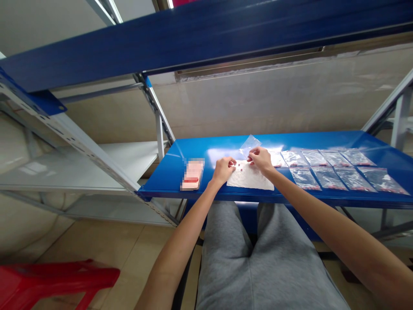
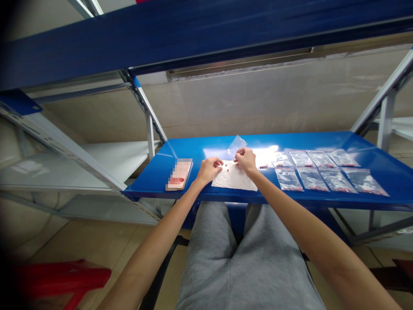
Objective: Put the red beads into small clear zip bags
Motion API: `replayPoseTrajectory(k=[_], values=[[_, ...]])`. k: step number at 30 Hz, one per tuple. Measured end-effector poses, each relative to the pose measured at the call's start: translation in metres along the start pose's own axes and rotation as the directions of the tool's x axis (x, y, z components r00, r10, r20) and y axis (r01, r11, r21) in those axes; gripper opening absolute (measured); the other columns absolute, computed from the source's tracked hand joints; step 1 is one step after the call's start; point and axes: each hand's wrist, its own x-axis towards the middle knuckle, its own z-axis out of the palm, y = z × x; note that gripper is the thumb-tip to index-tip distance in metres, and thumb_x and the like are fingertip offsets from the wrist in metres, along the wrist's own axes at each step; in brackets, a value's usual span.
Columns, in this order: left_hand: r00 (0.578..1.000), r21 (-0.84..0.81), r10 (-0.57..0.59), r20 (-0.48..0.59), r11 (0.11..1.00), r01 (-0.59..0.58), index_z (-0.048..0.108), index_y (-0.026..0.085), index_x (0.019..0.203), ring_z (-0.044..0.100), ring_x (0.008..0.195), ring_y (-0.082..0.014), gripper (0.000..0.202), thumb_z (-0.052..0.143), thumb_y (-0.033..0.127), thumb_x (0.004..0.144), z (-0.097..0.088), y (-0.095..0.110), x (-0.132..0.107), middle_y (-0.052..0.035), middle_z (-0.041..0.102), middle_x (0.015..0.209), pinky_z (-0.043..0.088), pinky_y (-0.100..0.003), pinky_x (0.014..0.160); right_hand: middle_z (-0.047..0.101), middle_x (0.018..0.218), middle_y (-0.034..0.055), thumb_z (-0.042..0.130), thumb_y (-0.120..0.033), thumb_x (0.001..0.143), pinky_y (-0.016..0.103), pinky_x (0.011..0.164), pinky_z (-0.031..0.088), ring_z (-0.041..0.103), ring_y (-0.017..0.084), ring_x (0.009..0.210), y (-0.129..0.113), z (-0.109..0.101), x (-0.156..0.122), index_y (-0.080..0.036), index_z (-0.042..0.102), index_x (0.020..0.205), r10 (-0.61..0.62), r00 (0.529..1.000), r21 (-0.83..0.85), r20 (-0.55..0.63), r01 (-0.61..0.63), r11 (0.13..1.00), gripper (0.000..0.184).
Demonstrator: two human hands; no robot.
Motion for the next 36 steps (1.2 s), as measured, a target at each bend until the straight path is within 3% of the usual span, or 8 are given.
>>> replayPoseTrajectory(k=[5,12,16,19,23,26,31,36], values=[[1.000,0.026,0.009,-0.001,1.000,-0.009,0.076,0.018,0.087,0.069,0.080,-0.0165,0.019,0.071,0.004,0.076,-0.002,0.002,0.000,-0.0033,0.075,0.085,0.055,-0.029,0.082,0.070,0.077,0.0062,0.060,-0.006,0.084,0.020,0.046,0.052,0.072,0.017,0.063,-0.006,0.003,-0.005,-0.015,0.063,0.083,-0.004,1.000,0.029,0.018,0.004,1.000,0.009],[0.999,-0.006,-0.003,-0.032,1.000,0.003,0.076,0.018,0.091,0.071,0.082,-0.0170,0.015,0.073,0.008,0.081,-0.009,0.003,0.003,-0.0044,0.077,0.087,0.055,-0.028,0.083,0.069,0.072,0.0049,0.064,-0.004,0.078,0.020,0.049,0.052,0.071,0.015,0.061,-0.012,0.004,-0.006,-0.014,0.062,0.079,0.111,0.993,0.246,0.049,-0.120,0.962,0.011],[0.981,-0.118,-0.150,-0.126,0.984,0.136,0.075,0.016,0.096,0.072,0.089,-0.0191,0.011,0.068,0.023,0.090,-0.006,0.006,0.016,-0.0085,0.078,0.095,0.055,-0.030,0.085,0.072,0.075,0.0059,0.068,-0.011,0.080,0.019,0.052,0.050,0.074,0.016,0.068,-0.015,0.007,-0.007,-0.016,0.060,0.080,0.141,0.984,0.328,0.105,-0.168,0.930,0.009],[0.952,-0.324,-0.306,-0.026,0.903,0.282,0.072,0.013,0.110,0.073,0.082,-0.0197,0.028,0.071,0.033,0.090,0.002,0.011,0.033,-0.0125,0.077,0.101,0.057,-0.029,0.075,0.074,0.076,0.0067,0.075,-0.021,0.079,0.019,0.054,0.049,0.076,0.019,0.074,-0.019,0.013,-0.010,-0.017,0.059,0.080,0.139,0.978,0.363,0.158,-0.188,0.913,0.016],[0.939,-0.420,-0.343,0.021,0.849,0.320,0.067,0.012,0.122,0.072,0.079,-0.0162,0.040,0.075,0.019,0.083,0.005,0.014,0.053,-0.0134,0.076,0.106,0.055,-0.024,0.068,0.075,0.083,0.0089,0.079,-0.034,0.079,0.021,0.060,0.051,0.076,0.021,0.082,-0.021,0.015,-0.009,-0.019,0.059,0.086,0.143,0.962,0.366,0.235,-0.223,0.904,0.026],[0.940,-0.446,-0.339,0.027,0.838,0.315,0.070,0.015,0.120,0.070,0.076,-0.0125,0.038,0.067,0.012,0.083,-0.004,0.009,0.066,-0.0094,0.076,0.101,0.054,-0.022,0.068,0.075,0.100,0.0112,0.077,-0.040,0.082,0.023,0.062,0.053,0.075,0.020,0.085,-0.018,0.007,0.001,-0.020,0.059,0.105,0.159,0.967,0.350,0.200,-0.222,0.910,0.035],[0.934,-0.437,-0.354,0.053,0.832,0.340,0.075,0.015,0.115,0.062,0.061,-0.0089,0.036,0.063,0.011,0.082,-0.012,-0.004,0.092,-0.0050,0.072,0.079,0.052,-0.021,0.063,0.072,0.106,0.0087,0.074,-0.035,0.084,0.023,0.062,0.056,0.072,0.018,0.083,-0.012,-0.005,0.027,-0.022,0.048,0.131,0.064,0.985,0.180,0.159,-0.092,0.979,0.056],[0.937,-0.343,-0.349,0.006,0.880,0.330,0.071,0.016,0.124,0.057,0.058,-0.0094,0.038,0.063,0.015,0.087,0.009,-0.013,0.116,-0.0035,0.070,0.079,0.050,-0.023,0.062,0.074,0.098,0.0069,0.066,-0.014,0.083,0.025,0.065,0.056,0.069,0.016,0.077,-0.010,0.006,0.047,-0.019,0.053,0.138,-0.115,0.965,-0.279,0.234,0.181,0.943,0.056]])
